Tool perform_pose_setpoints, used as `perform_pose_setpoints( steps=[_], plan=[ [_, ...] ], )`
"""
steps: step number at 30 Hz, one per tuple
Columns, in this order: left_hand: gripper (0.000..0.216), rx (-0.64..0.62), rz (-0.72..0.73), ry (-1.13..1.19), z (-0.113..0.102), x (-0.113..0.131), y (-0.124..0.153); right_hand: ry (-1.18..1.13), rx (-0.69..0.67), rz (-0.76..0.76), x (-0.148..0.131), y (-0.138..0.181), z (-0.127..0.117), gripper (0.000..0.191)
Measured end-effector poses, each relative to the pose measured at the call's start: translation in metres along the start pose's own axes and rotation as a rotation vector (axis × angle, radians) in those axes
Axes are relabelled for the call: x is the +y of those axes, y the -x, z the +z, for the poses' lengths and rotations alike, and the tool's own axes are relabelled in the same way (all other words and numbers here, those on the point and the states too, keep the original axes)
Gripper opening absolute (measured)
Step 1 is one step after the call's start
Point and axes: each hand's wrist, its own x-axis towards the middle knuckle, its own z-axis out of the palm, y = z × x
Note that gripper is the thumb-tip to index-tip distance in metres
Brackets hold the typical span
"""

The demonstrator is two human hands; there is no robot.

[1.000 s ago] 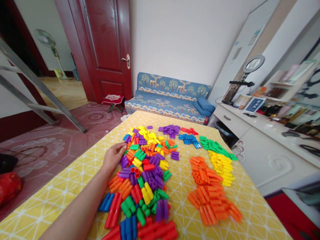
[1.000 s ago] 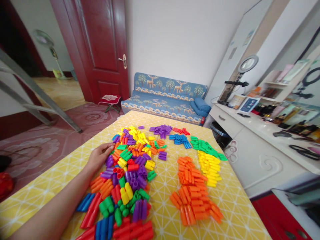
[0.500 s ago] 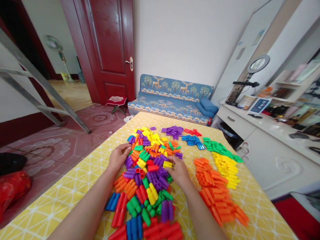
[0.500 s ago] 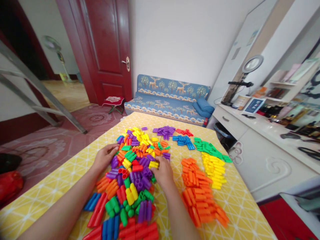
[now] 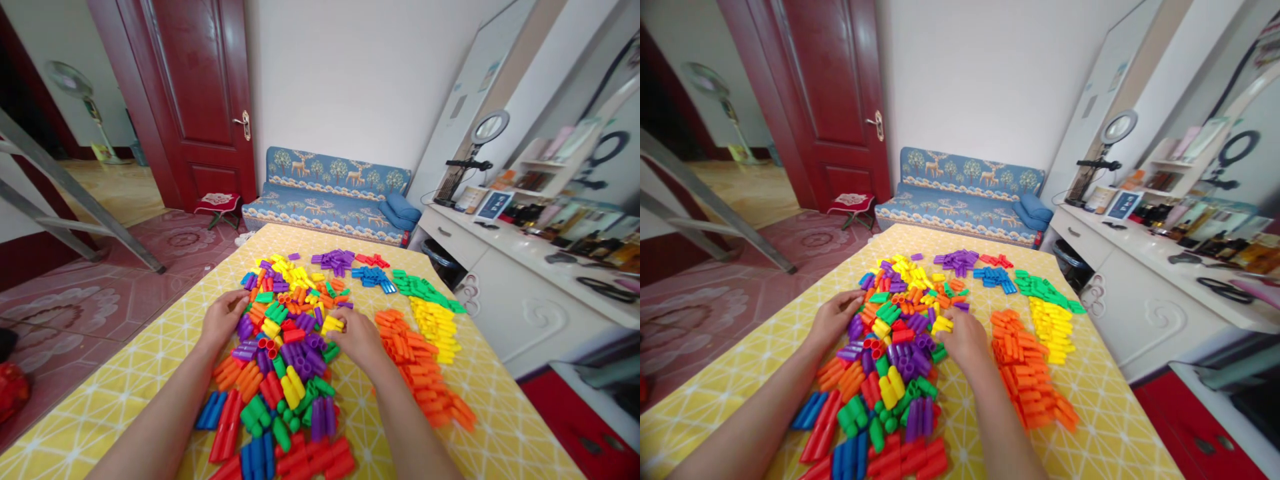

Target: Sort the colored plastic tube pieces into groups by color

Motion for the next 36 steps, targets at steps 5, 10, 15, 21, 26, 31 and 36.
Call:
perform_pose_setpoints(
  steps=[5,10,15,21,26,31,36],
  plan=[
    [0.039,-0.011,0.011,0.009,0.001,-0.004,-0.001,-0.049,0.178,-0.038,0.044,-0.003,-0.040,0.027],
    [0.038,-0.006,-0.004,-0.024,0.001,-0.001,-0.001,0.361,0.266,0.188,0.114,-0.009,-0.098,0.033],
    [0.038,-0.007,-0.004,-0.026,0.001,-0.003,-0.002,0.741,0.141,0.201,0.141,-0.019,-0.121,0.031],
    [0.037,-0.008,0.024,-0.003,0.001,-0.001,-0.001,0.898,-0.025,0.128,0.143,-0.031,-0.111,0.022],
    [0.036,0.003,0.025,-0.001,0.002,-0.001,-0.001,0.914,-0.026,0.129,0.149,-0.031,-0.108,0.024],
    [0.036,0.008,0.035,-0.014,0.003,-0.001,-0.001,0.836,0.052,0.089,0.135,-0.031,-0.105,0.027],
    [0.034,0.016,0.034,-0.024,0.002,0.002,0.000,0.436,0.200,-0.190,0.066,-0.020,-0.078,0.022]
  ],
)
